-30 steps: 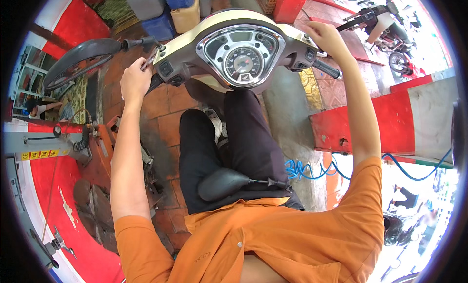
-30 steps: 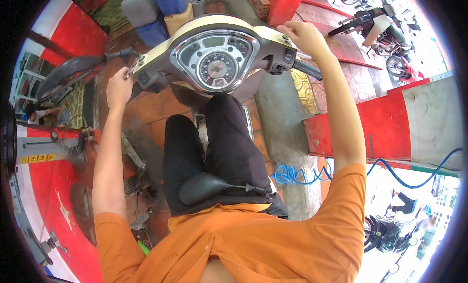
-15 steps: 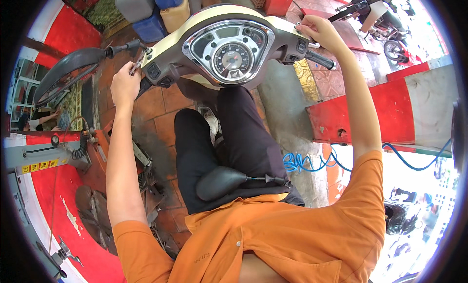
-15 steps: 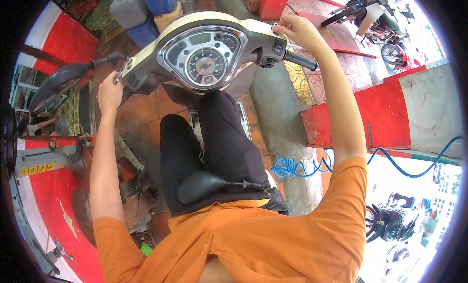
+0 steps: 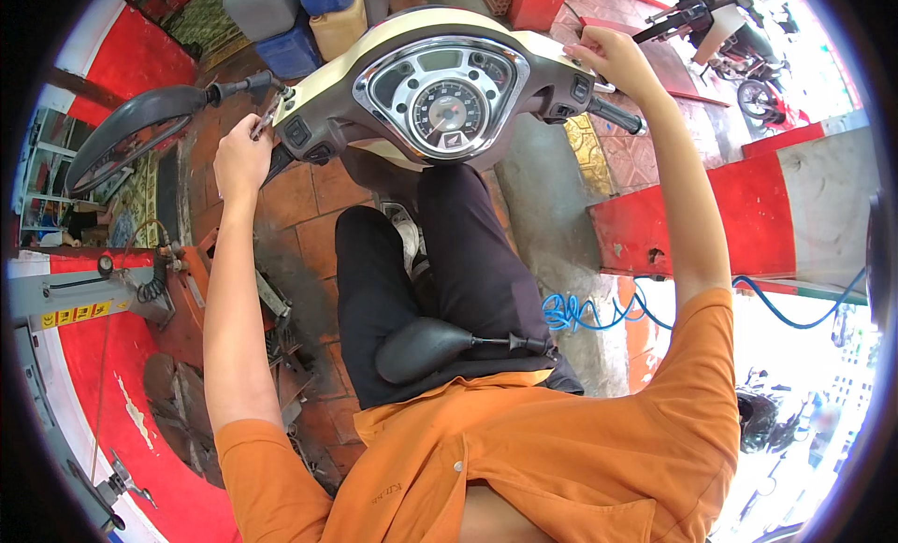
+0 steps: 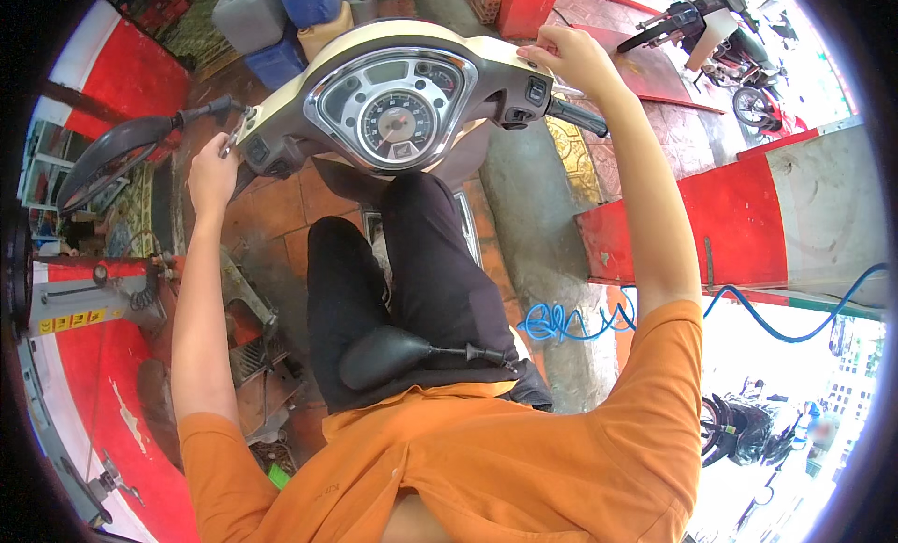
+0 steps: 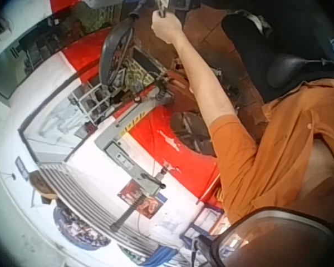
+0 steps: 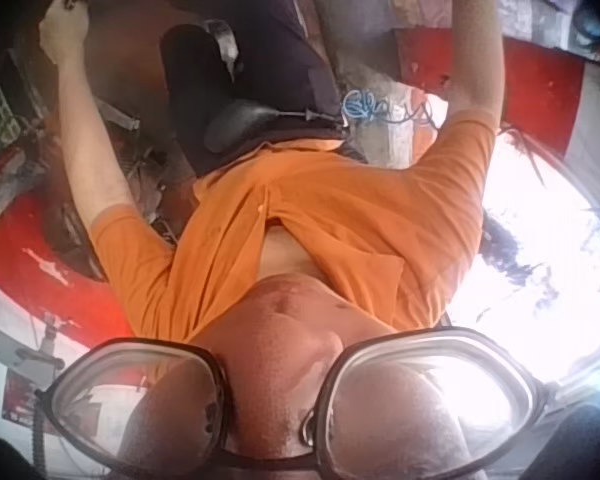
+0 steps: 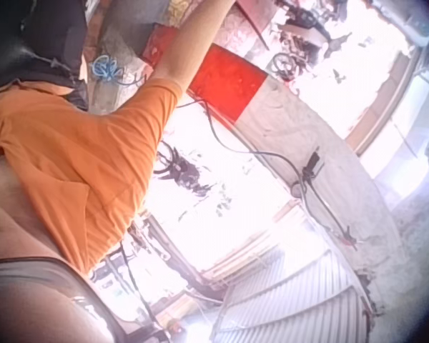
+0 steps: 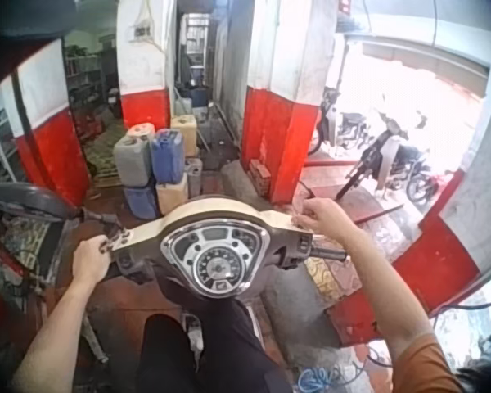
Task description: The person uses a wrench to loosen and remove a side mirror from a scooter, and then positions the mirror back on the handlebar and tightens it with the wrench.
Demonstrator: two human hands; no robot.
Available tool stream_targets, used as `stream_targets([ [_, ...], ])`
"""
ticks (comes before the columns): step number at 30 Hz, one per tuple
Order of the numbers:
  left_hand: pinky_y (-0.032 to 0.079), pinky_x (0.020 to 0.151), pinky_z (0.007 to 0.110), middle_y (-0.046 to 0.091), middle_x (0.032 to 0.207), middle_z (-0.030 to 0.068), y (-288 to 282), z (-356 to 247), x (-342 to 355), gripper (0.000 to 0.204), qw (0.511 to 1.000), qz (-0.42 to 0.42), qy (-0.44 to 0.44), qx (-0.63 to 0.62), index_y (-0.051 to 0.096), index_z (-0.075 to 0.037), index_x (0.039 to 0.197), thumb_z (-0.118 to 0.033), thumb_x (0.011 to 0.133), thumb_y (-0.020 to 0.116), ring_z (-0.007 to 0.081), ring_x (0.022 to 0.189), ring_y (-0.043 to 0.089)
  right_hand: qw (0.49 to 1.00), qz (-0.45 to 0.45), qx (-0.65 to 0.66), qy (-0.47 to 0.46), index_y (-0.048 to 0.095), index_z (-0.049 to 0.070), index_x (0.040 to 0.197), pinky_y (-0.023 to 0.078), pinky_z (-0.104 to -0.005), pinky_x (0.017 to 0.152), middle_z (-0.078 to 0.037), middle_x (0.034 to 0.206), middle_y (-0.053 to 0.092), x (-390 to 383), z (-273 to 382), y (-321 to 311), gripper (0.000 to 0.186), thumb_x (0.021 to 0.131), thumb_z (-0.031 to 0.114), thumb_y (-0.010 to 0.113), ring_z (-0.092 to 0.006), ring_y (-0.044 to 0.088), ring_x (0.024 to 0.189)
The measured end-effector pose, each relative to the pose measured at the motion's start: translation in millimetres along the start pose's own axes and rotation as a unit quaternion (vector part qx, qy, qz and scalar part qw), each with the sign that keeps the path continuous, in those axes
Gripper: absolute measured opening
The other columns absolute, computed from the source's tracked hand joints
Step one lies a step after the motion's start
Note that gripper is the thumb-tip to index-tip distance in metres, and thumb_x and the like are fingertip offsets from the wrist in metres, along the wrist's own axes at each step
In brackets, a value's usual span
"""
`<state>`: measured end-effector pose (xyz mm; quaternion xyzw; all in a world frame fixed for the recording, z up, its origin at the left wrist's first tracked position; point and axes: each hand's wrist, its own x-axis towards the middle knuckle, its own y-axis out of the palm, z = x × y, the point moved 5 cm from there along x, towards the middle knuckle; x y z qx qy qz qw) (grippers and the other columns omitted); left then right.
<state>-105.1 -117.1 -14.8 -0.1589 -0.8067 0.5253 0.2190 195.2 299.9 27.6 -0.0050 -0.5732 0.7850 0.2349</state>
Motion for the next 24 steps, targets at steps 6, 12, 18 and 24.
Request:
stream_targets([
  [6, 0.049, 0.072, 0.046, 0.068, 0.088, 0.0175, 4.3, 6.2, 3.9, 0.023, 1.0, -0.013, -0.009, 0.012, 0.066, -0.013, 0.096, -0.033, 0.088, 0.058, 0.0409, 0.087, 0.063, 0.956, -0.043, 0.278, 0.084, 0.07, 0.006, 0.11, 0.047, -0.025, 0.072, 0.001, 0.096, 0.068, -10.9, -15.8, 12.6, 0.023, 0.097, 0.022, 0.06, -0.0077, 0.058, 0.082],
  [12, 0.049, 0.072, 0.047, 0.068, 0.089, 0.0175, 6.2, 8.4, 5.1, 0.023, 1.0, -0.009, -0.003, -0.004, 0.066, -0.013, 0.095, -0.033, 0.087, 0.059, 0.041, 0.088, 0.063, 0.959, 0.009, 0.274, 0.074, 0.069, 0.002, 0.112, 0.047, -0.026, 0.085, -0.005, 0.099, 0.069, -12.7, -28.5, 21.1, 0.025, 0.095, 0.018, 0.062, -0.0107, 0.06, 0.09],
  [18, 0.049, 0.072, 0.048, 0.068, 0.088, 0.0183, 7.3, 13.1, 6.7, 0.022, 0.999, -0.028, 0.015, 0.007, 0.066, -0.012, 0.094, -0.031, 0.086, 0.06, 0.0415, 0.087, 0.063, 0.994, 0.021, 0.011, 0.107, 0.069, 0.002, 0.101, 0.048, -0.0297, 0.066, -0.003, 0.08, 0.065, -5.3, -17.0, 10.4, 0.034, 0.088, 0.034, 0.07, -0.0112, 0.057, 0.077],
  [24, 0.049, 0.072, 0.048, 0.068, 0.087, 0.0182, 5.8, 7.2, 4.6, 0.021, 1.0, -0.027, 0.004, 0.013, 0.066, -0.013, 0.094, -0.031, 0.087, 0.059, 0.0416, 0.086, 0.063, 0.966, -0.001, 0.247, 0.078, 0.071, 0.009, 0.111, 0.048, -0.0243, 0.067, -0.002, 0.09, 0.067, -18.9, -16.2, 11.5, 0.029, 0.093, 0.032, 0.065, -0.0092, 0.058, 0.08],
])
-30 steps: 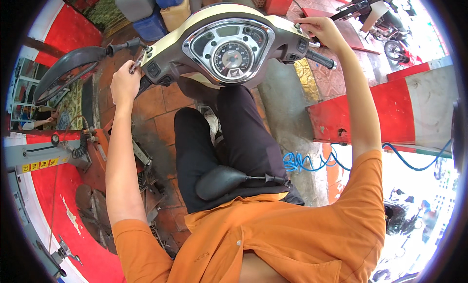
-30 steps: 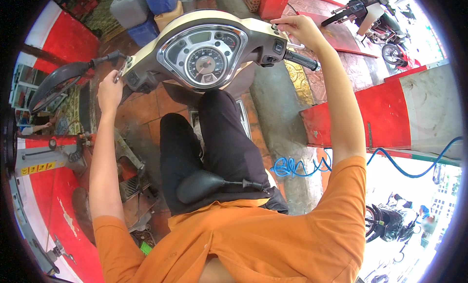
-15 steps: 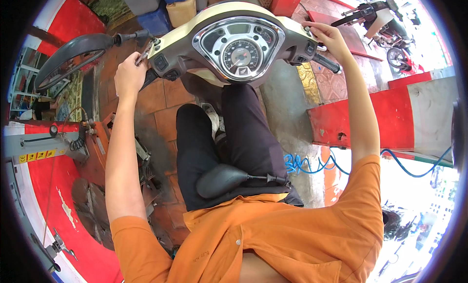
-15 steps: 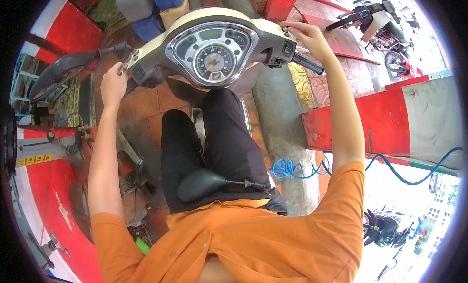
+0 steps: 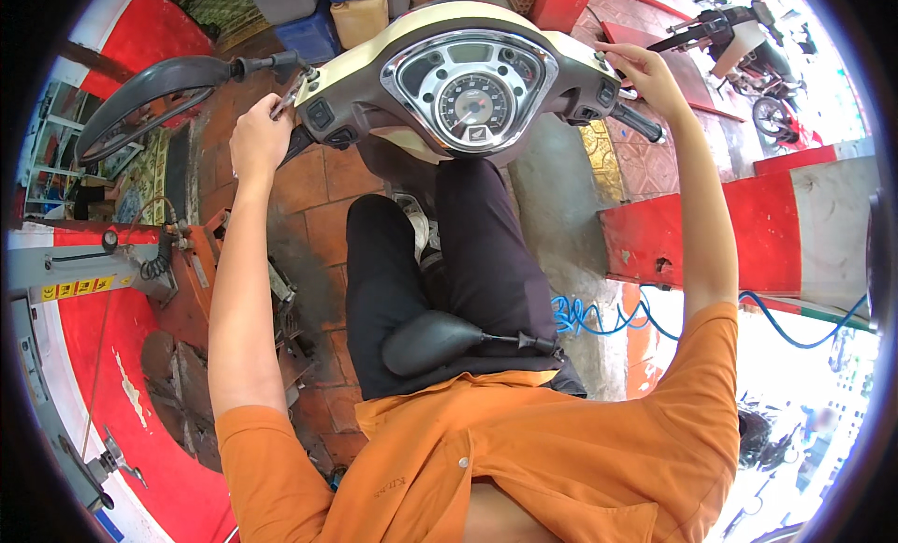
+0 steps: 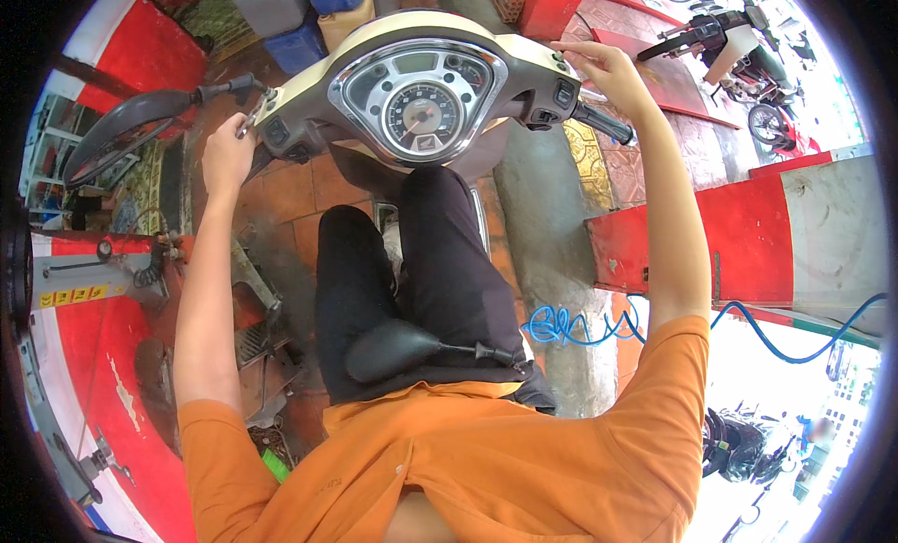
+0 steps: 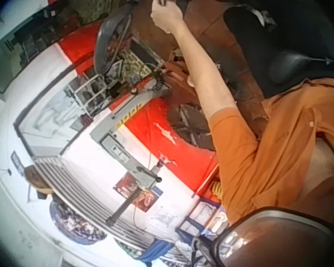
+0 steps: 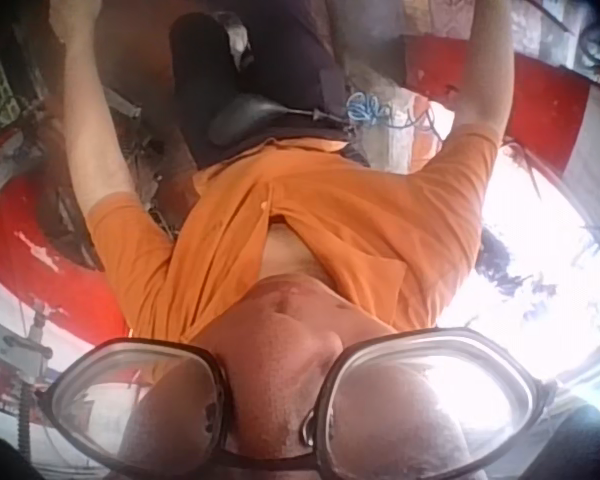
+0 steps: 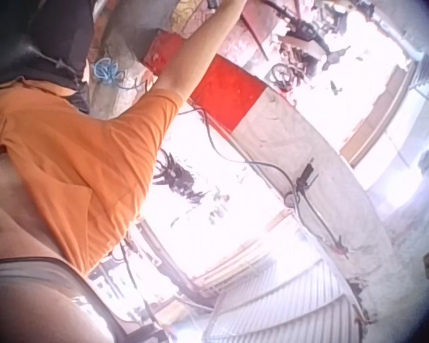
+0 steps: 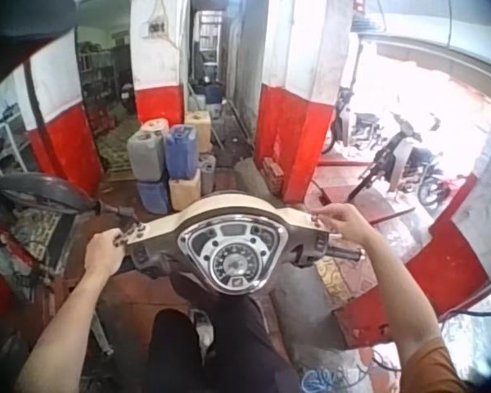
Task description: The person uses a wrench to loosen and remove a side mirror from a scooter, and then positions the mirror back on the handlebar and tightens it with the wrench.
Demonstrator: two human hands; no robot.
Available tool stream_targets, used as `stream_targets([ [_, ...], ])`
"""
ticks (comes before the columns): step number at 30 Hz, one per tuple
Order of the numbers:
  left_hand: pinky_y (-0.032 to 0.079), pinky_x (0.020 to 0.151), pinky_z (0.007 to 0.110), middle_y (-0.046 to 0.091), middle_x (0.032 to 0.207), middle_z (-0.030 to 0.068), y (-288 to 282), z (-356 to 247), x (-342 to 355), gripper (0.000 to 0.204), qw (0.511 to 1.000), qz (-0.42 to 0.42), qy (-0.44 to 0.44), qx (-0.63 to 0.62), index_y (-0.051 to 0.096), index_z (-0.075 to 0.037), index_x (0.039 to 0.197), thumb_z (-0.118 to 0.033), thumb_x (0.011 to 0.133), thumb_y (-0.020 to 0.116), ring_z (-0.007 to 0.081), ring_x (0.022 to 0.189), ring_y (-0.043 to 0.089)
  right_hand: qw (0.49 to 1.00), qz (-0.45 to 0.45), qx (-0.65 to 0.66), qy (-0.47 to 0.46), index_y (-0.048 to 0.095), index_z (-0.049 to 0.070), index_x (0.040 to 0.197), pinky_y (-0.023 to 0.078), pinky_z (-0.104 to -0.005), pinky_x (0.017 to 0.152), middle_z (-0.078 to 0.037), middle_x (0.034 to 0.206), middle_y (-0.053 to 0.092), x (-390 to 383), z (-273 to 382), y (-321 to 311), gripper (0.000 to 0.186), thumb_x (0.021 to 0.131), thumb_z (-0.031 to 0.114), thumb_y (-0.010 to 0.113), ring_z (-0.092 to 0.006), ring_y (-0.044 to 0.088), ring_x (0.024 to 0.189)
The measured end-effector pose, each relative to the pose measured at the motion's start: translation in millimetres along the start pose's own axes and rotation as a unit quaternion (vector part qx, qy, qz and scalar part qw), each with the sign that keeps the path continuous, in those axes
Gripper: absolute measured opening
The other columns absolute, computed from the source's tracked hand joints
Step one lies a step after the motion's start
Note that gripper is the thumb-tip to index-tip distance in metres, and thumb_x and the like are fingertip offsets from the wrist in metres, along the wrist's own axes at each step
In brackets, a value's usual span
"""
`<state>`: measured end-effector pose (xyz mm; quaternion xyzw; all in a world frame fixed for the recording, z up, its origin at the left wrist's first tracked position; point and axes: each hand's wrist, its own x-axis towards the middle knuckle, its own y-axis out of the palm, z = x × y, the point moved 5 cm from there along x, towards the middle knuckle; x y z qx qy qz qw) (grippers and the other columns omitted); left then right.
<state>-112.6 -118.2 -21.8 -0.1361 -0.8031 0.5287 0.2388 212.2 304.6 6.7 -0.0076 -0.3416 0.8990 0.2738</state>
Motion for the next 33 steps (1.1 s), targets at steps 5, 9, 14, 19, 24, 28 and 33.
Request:
stream_targets([
  [5, 0.047, 0.073, 0.046, 0.067, 0.094, 0.0166, 1.7, 1.1, 2.3, 0.023, 0.999, 0.041, -0.021, -0.004, 0.065, -0.014, 0.1, -0.032, 0.088, 0.057, 0.0402, 0.092, 0.062, 0.989, -0.019, -0.146, -0.031, 0.072, 0.006, 0.102, 0.049, -0.0278, 0.069, -0.004, 0.086, 0.069, 13.4, -3.4, -3.9, 0.029, 0.093, 0.033, 0.064, -0.0118, 0.061, 0.074],
  [9, 0.048, 0.072, 0.047, 0.068, 0.09, 0.0169, 0.2, 1.6, -0.6, 0.022, 1.0, 0.025, -0.019, -0.002, 0.066, -0.014, 0.097, -0.032, 0.088, 0.058, 0.0405, 0.089, 0.063, 0.956, 0.012, -0.292, 0.017, 0.071, 0.005, 0.1, 0.05, -0.0312, 0.07, -0.005, 0.091, 0.071, 17.3, 13.0, 4.3, 0.029, 0.093, 0.033, 0.064, -0.0134, 0.062, 0.075],
  [14, 0.049, 0.072, 0.047, 0.068, 0.087, 0.0172, 0.8, -0.3, 0.5, 0.021, 1.0, 0.007, -0.005, -0.01, 0.067, -0.013, 0.094, -0.031, 0.087, 0.059, 0.0411, 0.086, 0.064, 0.995, -0.069, 0.055, -0.045, 0.07, 0.008, 0.112, 0.049, -0.0279, 0.07, -0.002, 0.094, 0.069, 8.1, -0.9, -3.5, 0.026, 0.096, 0.024, 0.059, -0.0109, 0.06, 0.082],
  [19, 0.049, 0.073, 0.047, 0.068, 0.087, 0.0174, 0.8, 2.2, 1.3, 0.021, 1.0, 0.012, -0.008, -0.01, 0.066, -0.013, 0.094, -0.031, 0.087, 0.059, 0.0413, 0.087, 0.063, 0.995, 0.033, -0.097, -0.018, 0.069, 0.005, 0.114, 0.043, -0.0237, 0.066, 0.0, 0.088, 0.066, 7.8, 10.2, -0.3, 0.023, 0.095, 0.012, 0.058, -0.0084, 0.053, 0.072],
  [24, 0.049, 0.073, 0.047, 0.068, 0.088, 0.0175, -0.8, -3.1, 1.7, 0.022, 1.0, 0.017, -0.006, -0.005, 0.067, -0.013, 0.094, -0.032, 0.087, 0.059, 0.0412, 0.087, 0.064, 0.958, -0.01, -0.252, -0.133, 0.07, 0.004, 0.096, 0.048, -0.0355, 0.066, -0.012, 0.08, 0.065, 19.9, 23.2, -5.2, 0.024, 0.091, 0.027, 0.064, -0.0235, 0.06, 0.07],
  [28, 0.049, 0.073, 0.048, 0.068, 0.088, 0.0179, -2.2, 1.4, -1.8, 0.022, 1.0, 0.011, -0.011, -0.016, 0.067, -0.013, 0.094, -0.033, 0.087, 0.059, 0.0416, 0.087, 0.063, 0.921, 0.031, -0.389, 0.003, 0.065, 0.003, 0.083, 0.048, -0.0436, 0.07, -0.017, 0.079, 0.064, 31.7, 20.1, 2.1, 0.044, 0.088, 0.047, 0.063, -0.0359, 0.062, 0.076],
  [33, 0.049, 0.073, 0.048, 0.068, 0.088, 0.0183, 1.0, 3.0, 1.3, 0.023, 1.0, 0.003, -0.001, -0.003, 0.067, -0.013, 0.095, -0.033, 0.087, 0.059, 0.0421, 0.088, 0.063, 0.993, 0.003, -0.089, -0.079, 0.071, 0.006, 0.103, 0.051, -0.034, 0.069, -0.008, 0.081, 0.068, 16.5, 14.8, -5.0, 0.027, 0.09, 0.029, 0.065, -0.0191, 0.067, 0.075],
])
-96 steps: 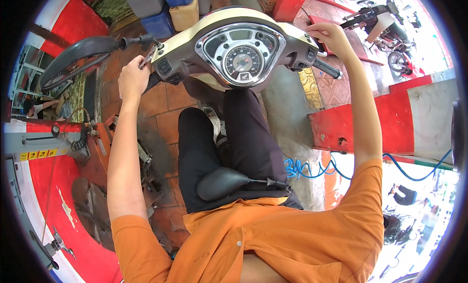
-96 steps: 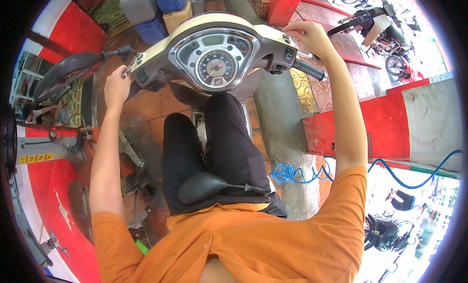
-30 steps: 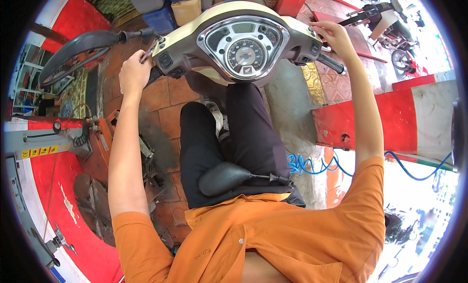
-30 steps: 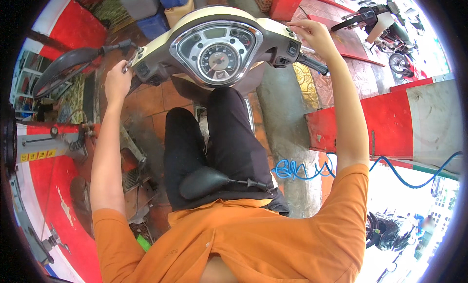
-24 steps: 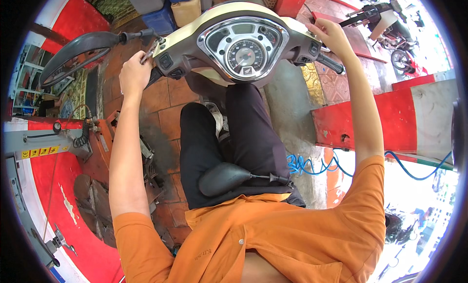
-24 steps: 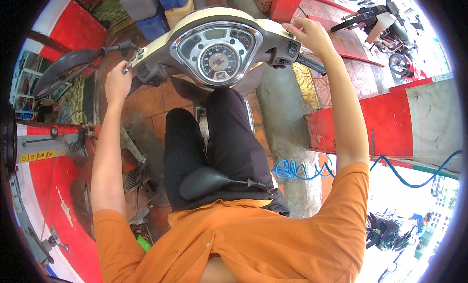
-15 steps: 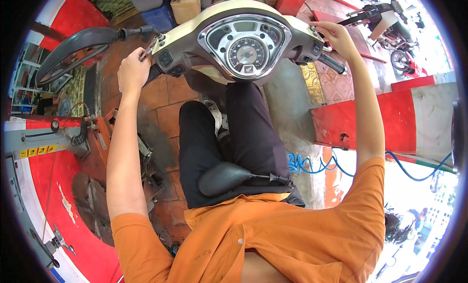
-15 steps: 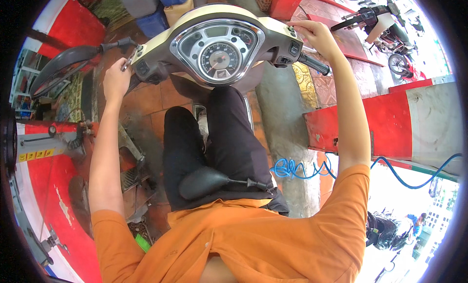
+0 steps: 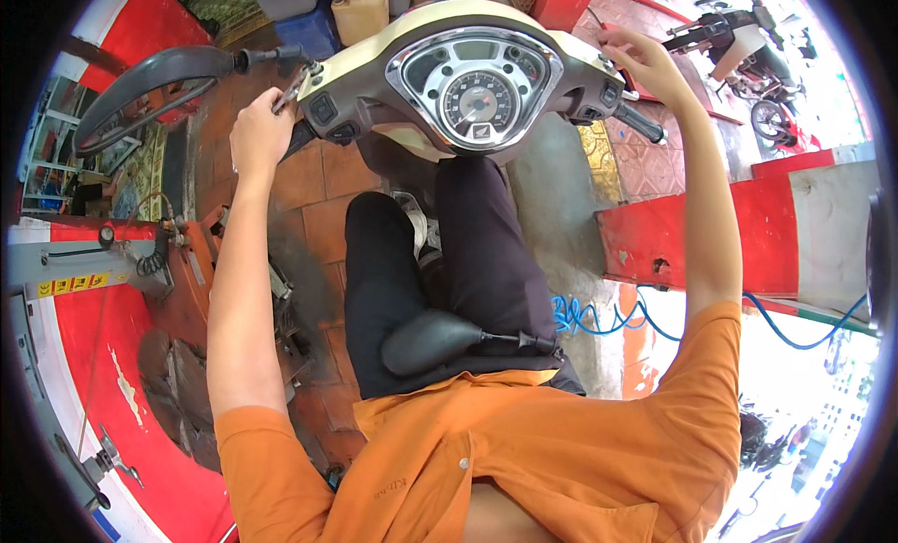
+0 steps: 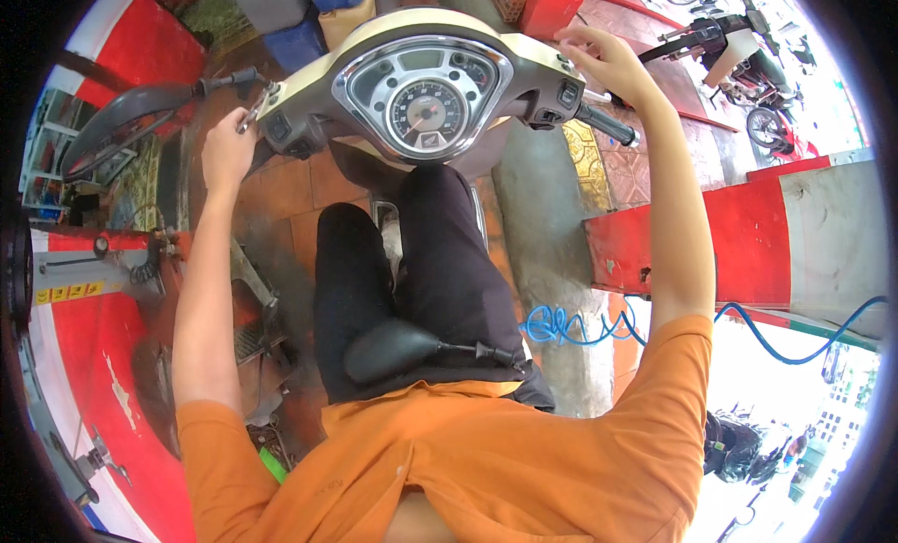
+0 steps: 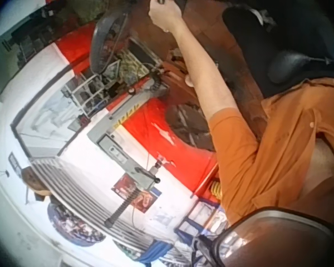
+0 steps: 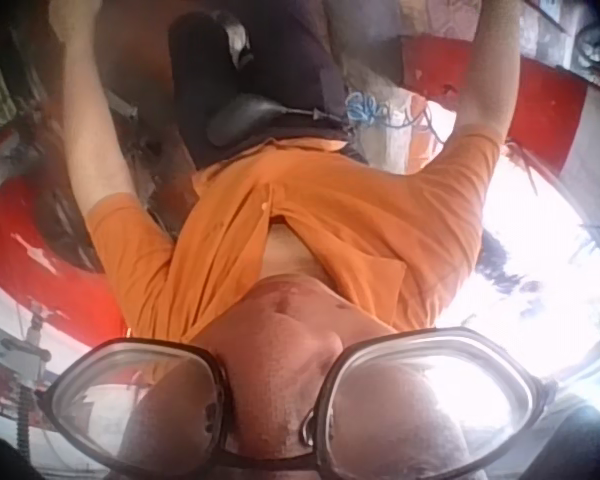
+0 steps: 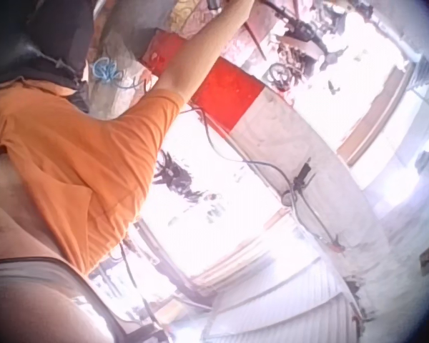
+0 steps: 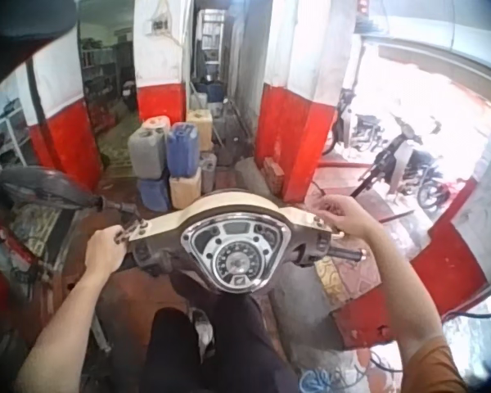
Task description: The person uses a wrench to loosen and remove a side mirror from a scooter, and then positions the mirror back on the handlebar and tightens it with the wrench.
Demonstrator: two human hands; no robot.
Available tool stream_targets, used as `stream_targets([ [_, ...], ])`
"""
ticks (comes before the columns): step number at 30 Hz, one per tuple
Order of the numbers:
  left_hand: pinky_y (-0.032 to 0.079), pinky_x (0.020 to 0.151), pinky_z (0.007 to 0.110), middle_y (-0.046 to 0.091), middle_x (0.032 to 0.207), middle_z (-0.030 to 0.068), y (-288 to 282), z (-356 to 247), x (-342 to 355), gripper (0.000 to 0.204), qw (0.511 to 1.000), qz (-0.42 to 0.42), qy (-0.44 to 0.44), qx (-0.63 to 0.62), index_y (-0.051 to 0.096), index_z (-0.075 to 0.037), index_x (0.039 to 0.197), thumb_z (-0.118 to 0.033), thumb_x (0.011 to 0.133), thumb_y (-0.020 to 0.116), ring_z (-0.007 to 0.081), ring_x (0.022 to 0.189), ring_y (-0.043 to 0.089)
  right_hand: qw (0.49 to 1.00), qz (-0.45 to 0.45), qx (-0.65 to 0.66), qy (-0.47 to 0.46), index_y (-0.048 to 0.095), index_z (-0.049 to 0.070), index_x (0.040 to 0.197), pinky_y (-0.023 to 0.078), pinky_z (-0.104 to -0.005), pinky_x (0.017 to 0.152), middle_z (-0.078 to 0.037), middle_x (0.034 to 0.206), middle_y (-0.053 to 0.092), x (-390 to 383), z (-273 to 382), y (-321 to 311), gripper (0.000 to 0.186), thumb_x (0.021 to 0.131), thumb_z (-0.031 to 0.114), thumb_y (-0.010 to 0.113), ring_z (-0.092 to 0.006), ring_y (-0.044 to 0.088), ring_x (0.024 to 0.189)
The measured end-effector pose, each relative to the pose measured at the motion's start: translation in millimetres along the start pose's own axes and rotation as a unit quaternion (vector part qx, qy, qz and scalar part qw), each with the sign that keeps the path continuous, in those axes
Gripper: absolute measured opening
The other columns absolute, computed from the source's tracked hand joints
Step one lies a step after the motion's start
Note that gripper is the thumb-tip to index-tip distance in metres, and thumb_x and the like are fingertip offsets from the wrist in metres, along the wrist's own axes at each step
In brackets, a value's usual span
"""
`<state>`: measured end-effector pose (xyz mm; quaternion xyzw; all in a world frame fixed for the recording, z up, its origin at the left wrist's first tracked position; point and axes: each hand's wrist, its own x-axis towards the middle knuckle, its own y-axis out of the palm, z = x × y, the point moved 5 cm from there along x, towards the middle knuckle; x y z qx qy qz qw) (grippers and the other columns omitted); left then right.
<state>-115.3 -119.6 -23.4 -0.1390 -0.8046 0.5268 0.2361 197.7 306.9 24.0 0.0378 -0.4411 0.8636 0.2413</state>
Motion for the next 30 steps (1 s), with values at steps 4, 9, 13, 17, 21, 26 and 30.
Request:
stream_targets([
  [4, 0.05, 0.072, 0.048, 0.068, 0.088, 0.0183, 0.7, -1.0, 0.1, 0.023, 1.0, 0.003, 0.009, -0.006, 0.067, -0.013, 0.096, -0.033, 0.087, 0.06, 0.042, 0.087, 0.063, 0.997, 0.04, -0.061, -0.014, 0.072, 0.007, 0.104, 0.052, -0.034, 0.067, -0.007, 0.081, 0.069, 1.7, -6.4, 3.2, 0.027, 0.089, 0.029, 0.066, -0.018, 0.067, 0.071],
  [9, 0.049, 0.072, 0.047, 0.068, 0.088, 0.0176, -0.1, -2.5, -0.2, 0.023, 1.0, 0.009, -0.004, -0.008, 0.067, -0.014, 0.095, -0.035, 0.087, 0.06, 0.0415, 0.086, 0.063, 0.962, 0.048, -0.266, 0.032, 0.072, 0.009, 0.097, 0.051, -0.0391, 0.069, -0.011, 0.079, 0.068, 12.0, 2.0, 3.1, 0.034, 0.087, 0.042, 0.065, -0.0258, 0.066, 0.07],
  [13, 0.049, 0.072, 0.047, 0.068, 0.089, 0.0175, -1.3, -2.3, -1.1, 0.023, 1.0, 0.012, -0.007, 0.005, 0.067, -0.014, 0.095, -0.034, 0.087, 0.06, 0.0409, 0.087, 0.064, 0.964, 0.03, -0.26, 0.043, 0.072, 0.008, 0.098, 0.05, -0.0375, 0.068, -0.011, 0.079, 0.068, 9.3, 15.9, 0.1, 0.028, 0.088, 0.034, 0.066, -0.0229, 0.066, 0.073],
  [17, 0.049, 0.073, 0.047, 0.068, 0.088, 0.0175, 2.2, -2.2, 1.3, 0.021, 1.0, 0.004, -0.003, 0.0, 0.067, -0.014, 0.095, -0.032, 0.087, 0.059, 0.0407, 0.087, 0.064, 0.999, 0.033, 0.0, -0.016, 0.072, 0.007, 0.101, 0.05, -0.0341, 0.067, -0.01, 0.08, 0.069, 4.2, -0.7, 1.3, 0.02, 0.088, 0.021, 0.066, -0.0182, 0.066, 0.075],
  [21, 0.049, 0.073, 0.047, 0.068, 0.089, 0.0176, 0.3, 0.0, 0.6, 0.021, 1.0, 0.019, 0.001, -0.005, 0.067, -0.015, 0.096, -0.031, 0.087, 0.059, 0.0407, 0.087, 0.064, 0.997, 0.035, -0.07, 0.021, 0.072, 0.006, 0.102, 0.05, -0.0315, 0.068, -0.01, 0.079, 0.069, 8.6, -0.8, 7.1, 0.019, 0.087, 0.015, 0.065, -0.0168, 0.066, 0.074],
  [26, 0.049, 0.072, 0.048, 0.068, 0.087, 0.0173, -0.4, -1.6, -0.2, 0.021, 1.0, 0.003, 0.001, -0.008, 0.067, -0.014, 0.095, -0.031, 0.087, 0.059, 0.041, 0.086, 0.064, 0.979, -0.02, -0.202, 0.007, 0.072, 0.005, 0.097, 0.051, -0.0356, 0.07, -0.011, 0.076, 0.069, 11.4, 2.9, 8.6, 0.033, 0.086, 0.036, 0.067, -0.0213, 0.066, 0.071],
  [30, 0.049, 0.071, 0.048, 0.068, 0.086, 0.0168, 0.0, -0.7, -0.8, 0.021, 1.0, 0.004, 0.008, 0.0, 0.067, -0.013, 0.094, -0.031, 0.088, 0.059, 0.0409, 0.085, 0.064, 0.992, 0.003, -0.094, 0.079, 0.071, 0.007, 0.105, 0.048, -0.0284, 0.063, -0.006, 0.076, 0.067, 4.9, -8.5, 2.3, 0.029, 0.09, 0.032, 0.066, -0.0129, 0.062, 0.069],
])
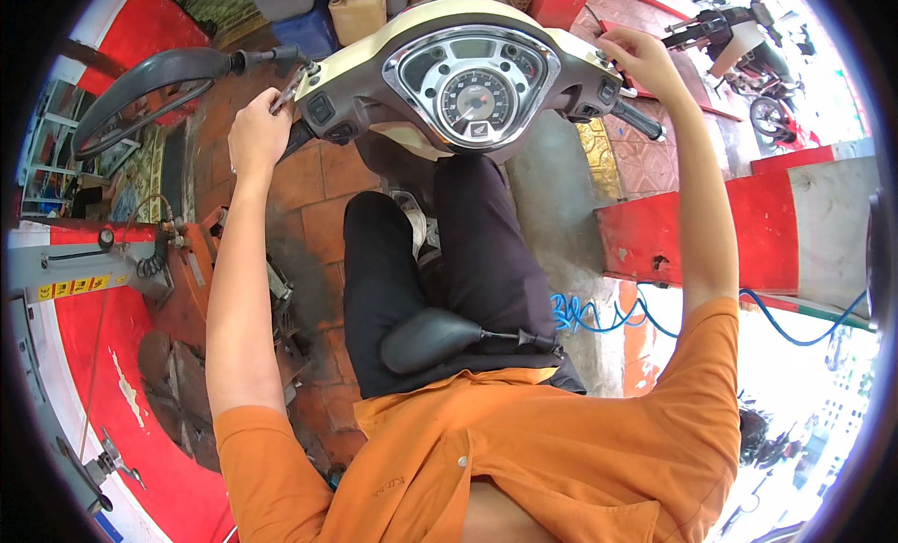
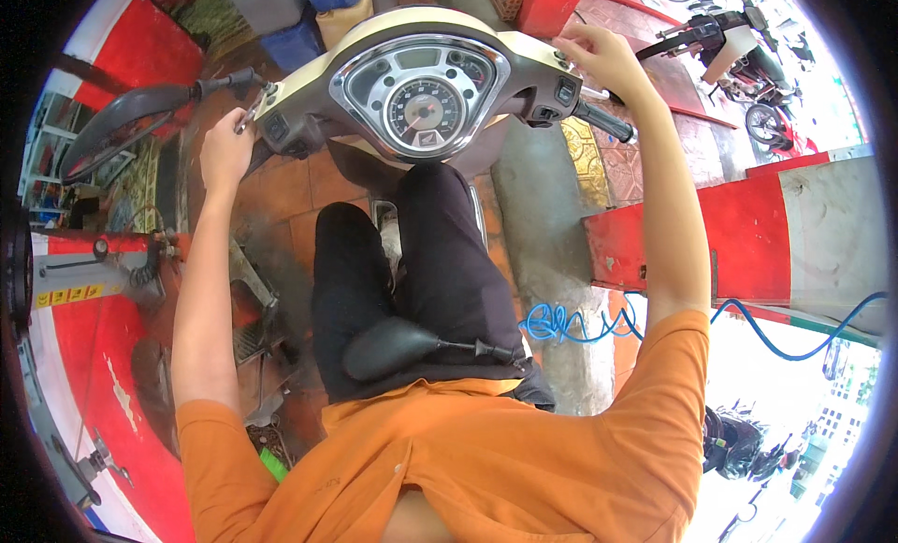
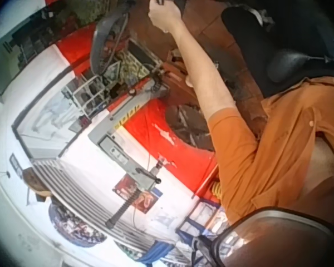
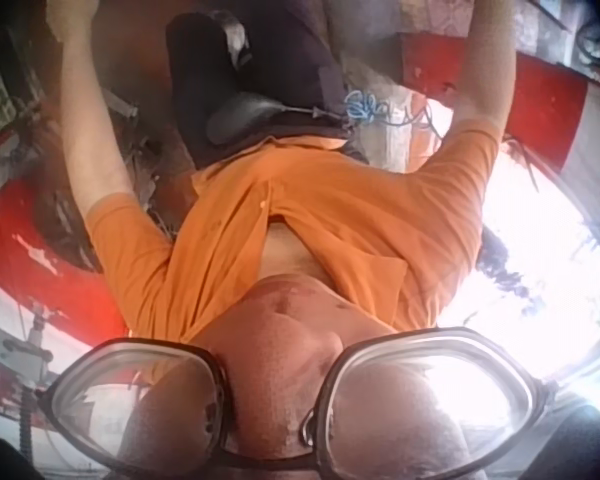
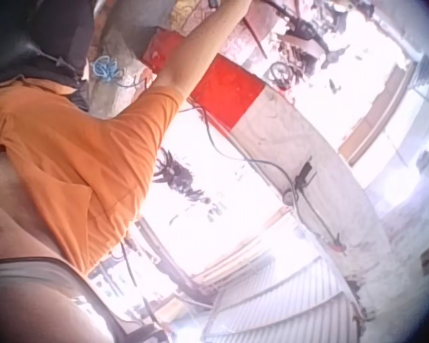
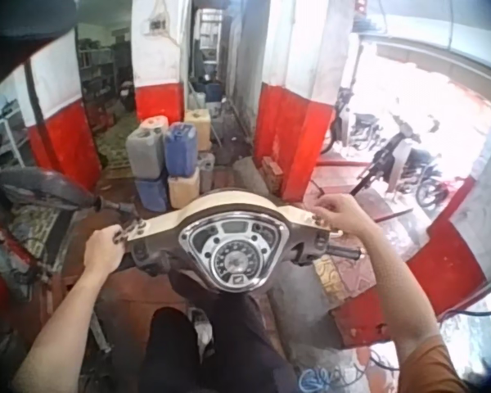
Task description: The person uses a wrench to loosen and remove a side mirror from a scooter, and then positions the mirror back on the handlebar and tightens it with the wrench.
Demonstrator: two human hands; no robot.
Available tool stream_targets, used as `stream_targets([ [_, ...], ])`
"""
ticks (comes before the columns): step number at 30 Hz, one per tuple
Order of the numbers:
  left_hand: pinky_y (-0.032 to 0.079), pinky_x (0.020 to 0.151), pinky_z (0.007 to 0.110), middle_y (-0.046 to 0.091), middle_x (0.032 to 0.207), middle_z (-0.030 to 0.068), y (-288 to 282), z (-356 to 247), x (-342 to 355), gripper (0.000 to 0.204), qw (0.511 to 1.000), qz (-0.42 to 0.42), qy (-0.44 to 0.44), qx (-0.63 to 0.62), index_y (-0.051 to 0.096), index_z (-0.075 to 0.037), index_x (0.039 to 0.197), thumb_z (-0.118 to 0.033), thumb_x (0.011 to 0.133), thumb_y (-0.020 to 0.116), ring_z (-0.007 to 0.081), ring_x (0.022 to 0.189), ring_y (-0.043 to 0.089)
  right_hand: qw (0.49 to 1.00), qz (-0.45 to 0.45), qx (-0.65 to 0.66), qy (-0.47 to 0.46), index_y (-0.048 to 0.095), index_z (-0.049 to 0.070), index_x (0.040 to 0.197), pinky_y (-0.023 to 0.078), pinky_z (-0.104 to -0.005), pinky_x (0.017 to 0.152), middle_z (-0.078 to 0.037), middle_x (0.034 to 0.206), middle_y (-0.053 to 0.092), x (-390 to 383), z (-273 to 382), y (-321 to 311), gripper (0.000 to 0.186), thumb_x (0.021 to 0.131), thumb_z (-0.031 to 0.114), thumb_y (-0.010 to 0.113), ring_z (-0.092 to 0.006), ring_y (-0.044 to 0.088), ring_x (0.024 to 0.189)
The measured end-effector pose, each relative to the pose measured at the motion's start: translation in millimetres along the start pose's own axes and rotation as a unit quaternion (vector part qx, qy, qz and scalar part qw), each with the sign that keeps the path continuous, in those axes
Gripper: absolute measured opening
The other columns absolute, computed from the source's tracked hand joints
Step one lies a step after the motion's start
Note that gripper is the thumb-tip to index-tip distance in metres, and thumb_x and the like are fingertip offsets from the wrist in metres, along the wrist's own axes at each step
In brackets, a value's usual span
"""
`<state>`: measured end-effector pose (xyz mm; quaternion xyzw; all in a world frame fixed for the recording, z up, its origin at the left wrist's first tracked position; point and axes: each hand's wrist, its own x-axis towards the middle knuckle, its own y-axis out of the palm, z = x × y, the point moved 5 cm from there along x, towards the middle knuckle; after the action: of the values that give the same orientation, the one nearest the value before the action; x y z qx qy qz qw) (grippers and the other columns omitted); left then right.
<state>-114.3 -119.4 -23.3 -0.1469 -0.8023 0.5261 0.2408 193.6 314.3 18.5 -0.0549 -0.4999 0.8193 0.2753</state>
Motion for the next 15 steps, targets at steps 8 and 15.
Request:
stream_targets([
  [8, 0.049, 0.073, 0.047, 0.068, 0.087, 0.0172, 1.7, -0.3, 1.7, 0.021, 1.0, 0.005, -0.008, -0.012, 0.066, -0.013, 0.094, -0.031, 0.088, 0.059, 0.0407, 0.086, 0.064, 0.993, 0.082, 0.072, 0.035, 0.068, 0.007, 0.108, 0.047, -0.0223, 0.062, -0.001, 0.081, 0.066, -6.5, -13.4, 2.5, 0.026, 0.091, 0.025, 0.067, -0.0079, 0.059, 0.072],
  [15, 0.049, 0.073, 0.047, 0.068, 0.089, 0.0177, 1.2, 2.9, 1.5, 0.021, 1.0, -0.001, -0.007, 0.002, 0.067, -0.013, 0.095, -0.031, 0.088, 0.059, 0.0409, 0.088, 0.064, 0.995, -0.009, 0.017, -0.098, 0.068, 0.005, 0.102, 0.048, -0.025, 0.059, -0.003, 0.077, 0.064, -8.1, 5.0, 2.6, 0.021, 0.091, 0.023, 0.066, -0.0114, 0.058, 0.067],
])
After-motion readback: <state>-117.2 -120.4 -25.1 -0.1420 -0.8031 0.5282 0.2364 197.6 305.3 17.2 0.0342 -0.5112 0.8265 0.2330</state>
